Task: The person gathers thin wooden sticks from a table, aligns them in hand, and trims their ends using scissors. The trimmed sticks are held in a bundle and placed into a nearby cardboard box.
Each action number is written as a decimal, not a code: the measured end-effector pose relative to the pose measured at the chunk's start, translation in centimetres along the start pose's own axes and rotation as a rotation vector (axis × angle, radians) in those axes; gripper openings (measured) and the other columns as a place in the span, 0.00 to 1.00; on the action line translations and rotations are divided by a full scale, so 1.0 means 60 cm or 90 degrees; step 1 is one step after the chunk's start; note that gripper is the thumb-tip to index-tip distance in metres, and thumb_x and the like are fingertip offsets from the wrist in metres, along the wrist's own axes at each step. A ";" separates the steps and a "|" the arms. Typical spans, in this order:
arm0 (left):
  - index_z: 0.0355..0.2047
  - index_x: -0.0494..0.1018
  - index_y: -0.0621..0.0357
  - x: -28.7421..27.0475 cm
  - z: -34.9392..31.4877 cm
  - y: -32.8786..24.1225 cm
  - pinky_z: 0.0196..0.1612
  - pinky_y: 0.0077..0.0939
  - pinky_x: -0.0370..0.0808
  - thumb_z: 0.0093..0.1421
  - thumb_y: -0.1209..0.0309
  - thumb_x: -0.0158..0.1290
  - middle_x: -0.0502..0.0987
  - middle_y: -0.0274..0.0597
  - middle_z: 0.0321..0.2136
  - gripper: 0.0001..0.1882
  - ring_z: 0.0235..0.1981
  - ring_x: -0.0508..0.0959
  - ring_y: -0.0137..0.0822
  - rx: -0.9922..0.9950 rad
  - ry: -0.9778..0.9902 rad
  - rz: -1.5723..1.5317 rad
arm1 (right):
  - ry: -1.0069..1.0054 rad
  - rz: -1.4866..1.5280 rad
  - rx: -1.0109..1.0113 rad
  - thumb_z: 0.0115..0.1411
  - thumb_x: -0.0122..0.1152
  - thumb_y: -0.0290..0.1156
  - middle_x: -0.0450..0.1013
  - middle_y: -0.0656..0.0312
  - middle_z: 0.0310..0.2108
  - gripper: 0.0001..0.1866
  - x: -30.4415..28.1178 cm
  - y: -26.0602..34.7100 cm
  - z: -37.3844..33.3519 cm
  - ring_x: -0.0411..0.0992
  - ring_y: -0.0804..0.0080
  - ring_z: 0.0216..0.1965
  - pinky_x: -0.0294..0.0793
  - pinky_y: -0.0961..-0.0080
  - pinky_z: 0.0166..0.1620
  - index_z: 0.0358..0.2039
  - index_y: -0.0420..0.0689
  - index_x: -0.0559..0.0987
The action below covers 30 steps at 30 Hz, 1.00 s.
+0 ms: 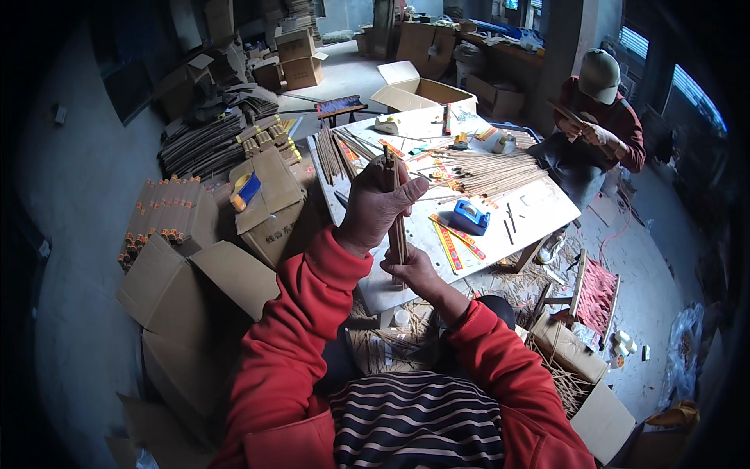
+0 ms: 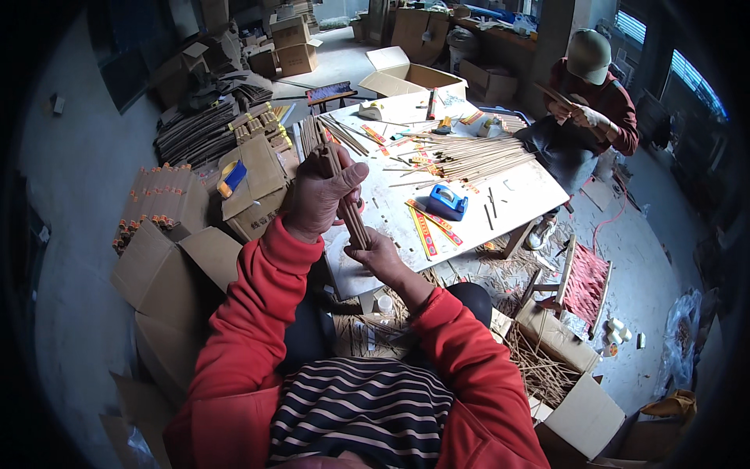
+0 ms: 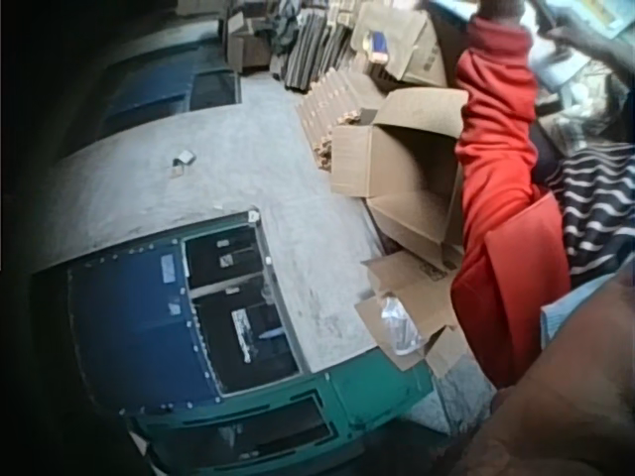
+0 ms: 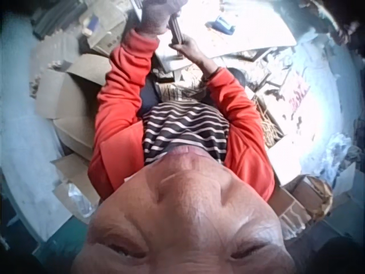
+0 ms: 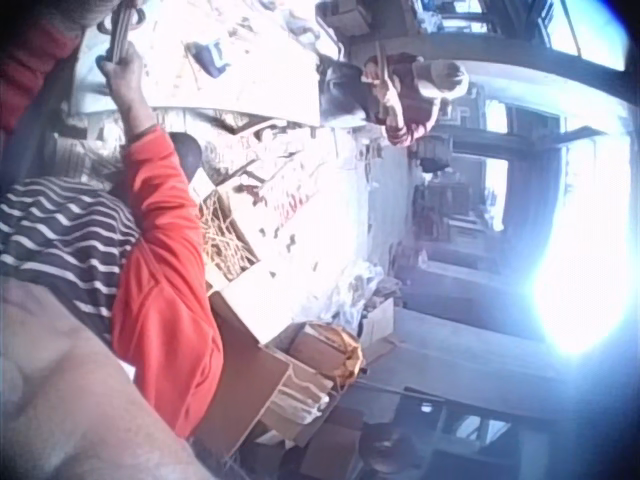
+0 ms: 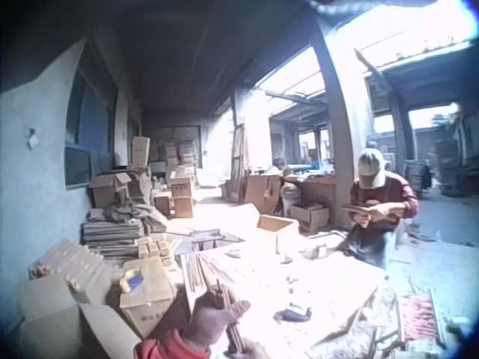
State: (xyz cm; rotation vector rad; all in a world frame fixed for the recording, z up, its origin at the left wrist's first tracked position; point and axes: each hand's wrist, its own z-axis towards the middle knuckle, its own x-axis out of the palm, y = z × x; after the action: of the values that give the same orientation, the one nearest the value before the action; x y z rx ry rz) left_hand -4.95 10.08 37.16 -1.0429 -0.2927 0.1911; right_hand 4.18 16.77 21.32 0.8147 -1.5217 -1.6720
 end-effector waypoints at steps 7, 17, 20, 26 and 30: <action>0.22 0.63 0.55 -0.008 0.000 0.013 0.15 0.14 0.60 0.52 0.63 0.58 0.63 0.29 0.11 0.15 0.11 0.62 0.20 0.019 -0.056 -0.064 | 0.021 -0.083 -0.068 0.52 0.61 0.31 0.67 0.66 0.23 0.11 -0.001 -0.029 0.011 0.64 0.79 0.27 0.66 0.80 0.33 0.30 0.40 0.70; 0.16 0.62 0.50 -0.124 -0.002 0.008 0.15 0.17 0.57 0.54 0.56 0.53 0.60 0.28 0.10 0.18 0.10 0.60 0.23 -0.030 -0.148 -0.340 | 0.112 -0.190 0.057 0.53 0.60 0.43 0.62 0.64 0.16 0.19 -0.001 0.051 -0.076 0.61 0.78 0.18 0.63 0.78 0.21 0.26 0.39 0.68; 0.19 0.64 0.49 -0.149 -0.004 0.030 0.16 0.17 0.59 0.55 0.57 0.53 0.62 0.28 0.13 0.15 0.11 0.61 0.22 -0.031 -0.105 -0.395 | 0.167 -0.064 0.147 0.54 0.59 0.43 0.61 0.69 0.15 0.17 -0.003 0.067 -0.095 0.60 0.83 0.14 0.60 0.84 0.16 0.28 0.41 0.68; 0.24 0.68 0.54 -0.143 -0.017 0.047 0.20 0.17 0.61 0.57 0.59 0.50 0.65 0.32 0.17 0.13 0.15 0.63 0.23 -0.056 -0.082 -0.476 | 0.291 0.157 0.280 0.55 0.57 0.43 0.61 0.70 0.12 0.16 0.000 0.107 -0.108 0.59 0.83 0.11 0.59 0.86 0.15 0.26 0.44 0.66; 0.23 0.66 0.52 -0.101 -0.045 0.081 0.19 0.18 0.60 0.57 0.58 0.51 0.63 0.30 0.15 0.13 0.14 0.62 0.23 -0.132 -0.058 -0.499 | 0.305 0.272 0.285 0.56 0.56 0.42 0.61 0.67 0.12 0.16 0.001 0.086 -0.104 0.60 0.82 0.10 0.62 0.85 0.14 0.25 0.43 0.66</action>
State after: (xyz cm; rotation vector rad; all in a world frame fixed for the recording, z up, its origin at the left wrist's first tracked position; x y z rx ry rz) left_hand -9.86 8.51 30.77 -1.0523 -0.7903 -0.5082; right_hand 9.88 13.15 25.82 0.9508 -1.5920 -0.7668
